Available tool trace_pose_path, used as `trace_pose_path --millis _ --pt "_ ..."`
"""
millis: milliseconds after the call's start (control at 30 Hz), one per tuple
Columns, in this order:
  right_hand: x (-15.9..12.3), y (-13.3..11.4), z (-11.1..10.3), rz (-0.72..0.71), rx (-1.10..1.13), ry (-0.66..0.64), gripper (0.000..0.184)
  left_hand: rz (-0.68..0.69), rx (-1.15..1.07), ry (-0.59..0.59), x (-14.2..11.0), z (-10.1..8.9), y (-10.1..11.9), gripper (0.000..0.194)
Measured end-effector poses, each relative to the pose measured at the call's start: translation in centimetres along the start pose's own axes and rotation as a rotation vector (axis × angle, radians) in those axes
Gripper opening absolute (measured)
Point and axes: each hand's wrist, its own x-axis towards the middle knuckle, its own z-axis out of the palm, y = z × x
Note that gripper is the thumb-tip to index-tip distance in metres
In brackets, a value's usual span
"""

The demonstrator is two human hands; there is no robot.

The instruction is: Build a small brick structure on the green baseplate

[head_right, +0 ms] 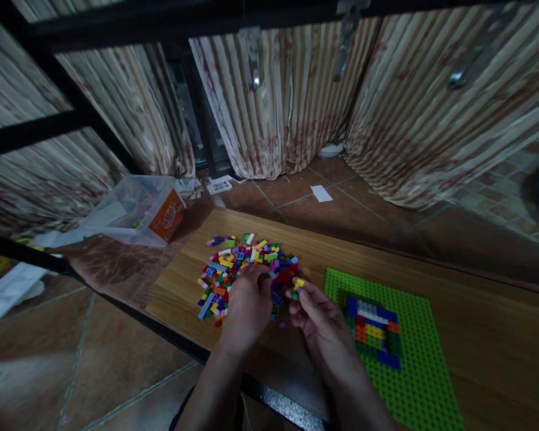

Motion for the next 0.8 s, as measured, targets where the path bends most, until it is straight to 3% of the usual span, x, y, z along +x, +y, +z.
trace_pose_path --millis 200,500,667,800 --pt "-0.1 0.3 0.2 -0.023 -0.002 0.054 0.027 0.055 0.114 -0.009 -0.1 -0.2 -0.5 0.033" --pt "0.1 0.5 0.4 -0.011 0.071 0.103 0.027 0.070 -0.024 0.026 -0.4 -0.5 -0.1 0.027" --pt "-0.1 0.0 0.4 -0.011 0.069 -0.033 0.020 0.086 -0.366 -0.194 -1.2 -0.4 0.6 0.024" --pt "-0.2 0.0 0.3 -0.022 0.034 -0.036 0.019 0.014 -0.531 -0.319 -1.7 0.1 0.9 0.024"
